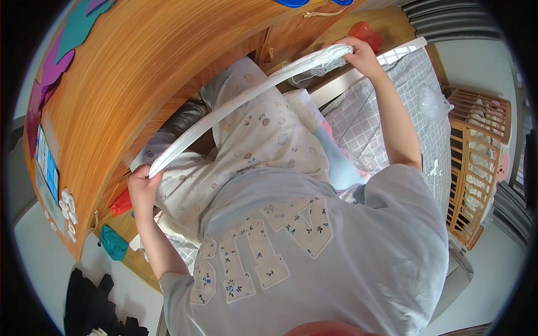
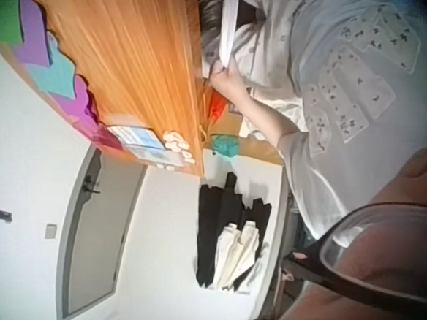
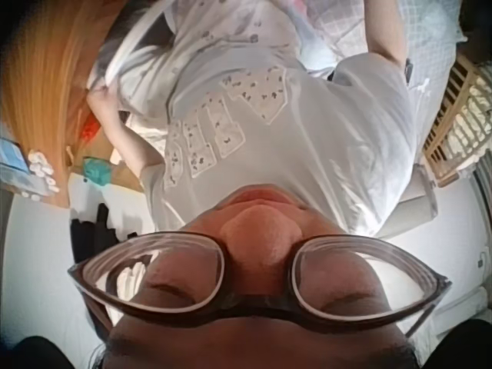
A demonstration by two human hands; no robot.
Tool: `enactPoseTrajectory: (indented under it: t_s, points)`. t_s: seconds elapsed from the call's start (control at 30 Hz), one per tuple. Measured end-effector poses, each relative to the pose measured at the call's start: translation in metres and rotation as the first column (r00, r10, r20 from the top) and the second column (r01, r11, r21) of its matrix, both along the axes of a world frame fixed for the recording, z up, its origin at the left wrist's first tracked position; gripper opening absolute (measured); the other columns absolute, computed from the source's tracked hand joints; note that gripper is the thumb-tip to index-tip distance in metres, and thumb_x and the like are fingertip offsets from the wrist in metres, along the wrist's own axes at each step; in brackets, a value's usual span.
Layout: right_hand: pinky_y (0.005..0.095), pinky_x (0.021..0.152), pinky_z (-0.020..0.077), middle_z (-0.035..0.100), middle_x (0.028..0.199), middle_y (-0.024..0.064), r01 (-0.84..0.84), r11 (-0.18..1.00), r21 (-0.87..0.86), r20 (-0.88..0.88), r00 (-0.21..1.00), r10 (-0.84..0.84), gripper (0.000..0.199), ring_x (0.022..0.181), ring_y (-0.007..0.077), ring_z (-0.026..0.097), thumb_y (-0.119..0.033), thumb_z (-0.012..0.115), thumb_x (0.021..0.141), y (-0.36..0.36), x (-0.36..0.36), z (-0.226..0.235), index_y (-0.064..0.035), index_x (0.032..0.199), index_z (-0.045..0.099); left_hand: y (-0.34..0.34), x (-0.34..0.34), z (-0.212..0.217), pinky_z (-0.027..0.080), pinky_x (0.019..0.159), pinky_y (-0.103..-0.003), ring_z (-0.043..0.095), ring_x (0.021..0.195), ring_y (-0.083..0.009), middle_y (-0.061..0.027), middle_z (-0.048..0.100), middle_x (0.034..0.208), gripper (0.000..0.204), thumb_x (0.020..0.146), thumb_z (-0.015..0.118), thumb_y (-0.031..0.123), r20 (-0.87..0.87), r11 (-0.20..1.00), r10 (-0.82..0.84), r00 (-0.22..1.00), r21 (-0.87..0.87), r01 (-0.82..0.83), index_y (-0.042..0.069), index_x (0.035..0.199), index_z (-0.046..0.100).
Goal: The person wraps long strings around their knees to form loops, ties the loops into bundles with small strings, and places the finished bundles on the desk.
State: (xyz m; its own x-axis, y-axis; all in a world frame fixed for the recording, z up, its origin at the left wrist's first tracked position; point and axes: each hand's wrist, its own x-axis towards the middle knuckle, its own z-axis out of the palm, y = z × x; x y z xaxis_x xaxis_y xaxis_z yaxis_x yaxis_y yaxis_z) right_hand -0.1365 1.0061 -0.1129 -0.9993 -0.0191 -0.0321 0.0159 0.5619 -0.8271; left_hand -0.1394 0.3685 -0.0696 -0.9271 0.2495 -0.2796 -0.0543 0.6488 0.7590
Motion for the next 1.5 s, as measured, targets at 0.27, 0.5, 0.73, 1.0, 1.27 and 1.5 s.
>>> enactPoseTrajectory:
  t_s: [0.27, 0.5, 0.73, 1.0, 1.27, 1.5]
  points:
    - [0.0263, 0.09, 0.0477, 0.066, 0.111, 0.0082, 0.155, 0.912, -0.379, 0.037, 0.988, -0.153, 0.039, 0.103, 0.0155, 0.062, 0.005, 0.046, 0.081, -0.001, -0.005, 0.04, 0.0035, 0.117, 0.06, 0.022, 0.0, 0.047, 0.033, 0.056, -0.021, 0.038, 0.063, -0.0031, 0.0066, 0.045, 0.063, 0.024, 0.083, 0.069, 0.005, -0.025, 0.991, 0.062, 0.998, 0.12, -0.058, 0.001, 0.066, 0.053]
    - [0.0268, 0.09, 0.0472, 0.066, 0.11, 0.0087, 0.206, 0.83, -0.518, 0.059, 0.977, -0.206, 0.041, 0.103, 0.0156, 0.061, 0.002, 0.042, 0.082, 0.015, -0.016, 0.037, 0.0031, 0.12, 0.058, 0.034, -0.01, 0.051, 0.032, 0.055, -0.021, 0.042, 0.061, -0.0026, 0.0077, 0.05, 0.065, 0.019, 0.085, 0.07, 0.006, -0.065, 0.998, 0.035, 0.997, 0.057, -0.031, 0.003, 0.07, 0.059]
    - [0.0378, 0.097, 0.0458, 0.062, 0.116, 0.0132, 0.418, 0.76, -0.498, -0.124, 0.833, -0.54, 0.042, 0.111, 0.0249, 0.058, -0.013, 0.047, 0.083, -0.004, -0.017, 0.072, 0.0002, 0.122, 0.056, 0.033, -0.004, 0.102, 0.04, 0.054, -0.033, 0.053, 0.055, -0.022, -0.0093, 0.054, 0.057, 0.022, 0.071, 0.075, 0.015, -0.137, 0.914, -0.045, 0.99, -0.405, -0.014, 0.0, 0.07, 0.059]
    - [0.0407, 0.101, 0.0419, 0.061, 0.118, 0.0139, 0.392, 0.629, -0.671, 0.003, 0.85, -0.526, 0.036, 0.113, 0.0267, 0.057, -0.011, 0.049, 0.09, 0.032, -0.019, 0.049, -0.0009, 0.124, 0.054, -0.052, 0.02, 0.065, 0.047, 0.059, -0.036, 0.064, 0.064, -0.0292, -0.0172, 0.063, 0.068, 0.023, 0.07, 0.075, 0.023, 0.08, 0.831, 0.135, 0.988, -0.552, -0.068, 0.003, 0.081, 0.069]
    - [0.0336, 0.094, 0.0452, 0.064, 0.111, 0.0122, 0.287, 0.951, 0.113, 0.362, 0.879, -0.309, 0.032, 0.106, 0.0215, 0.06, -0.012, 0.051, 0.089, 0.077, -0.034, -0.047, -0.0005, 0.117, 0.059, -0.081, 0.042, 0.073, 0.049, 0.069, -0.027, 0.065, 0.076, -0.0114, -0.0102, 0.073, 0.091, 0.026, 0.088, 0.069, 0.018, 0.097, 0.984, 0.18, 0.979, -0.034, -0.177, -0.002, 0.104, 0.07]
    - [0.0295, 0.094, 0.0429, 0.063, 0.116, 0.01, -0.374, 0.899, -0.227, 0.34, 0.834, 0.433, 0.032, 0.11, 0.0186, 0.057, -0.009, 0.056, 0.094, -0.211, -0.014, 0.074, 0.0013, 0.124, 0.058, -0.095, 0.072, 0.145, 0.051, 0.084, -0.028, 0.067, 0.091, -0.016, -0.0112, 0.071, 0.106, 0.023, 0.096, 0.057, 0.009, -0.031, 0.961, 0.147, 0.989, 0.241, -0.135, -0.005, 0.11, 0.067]
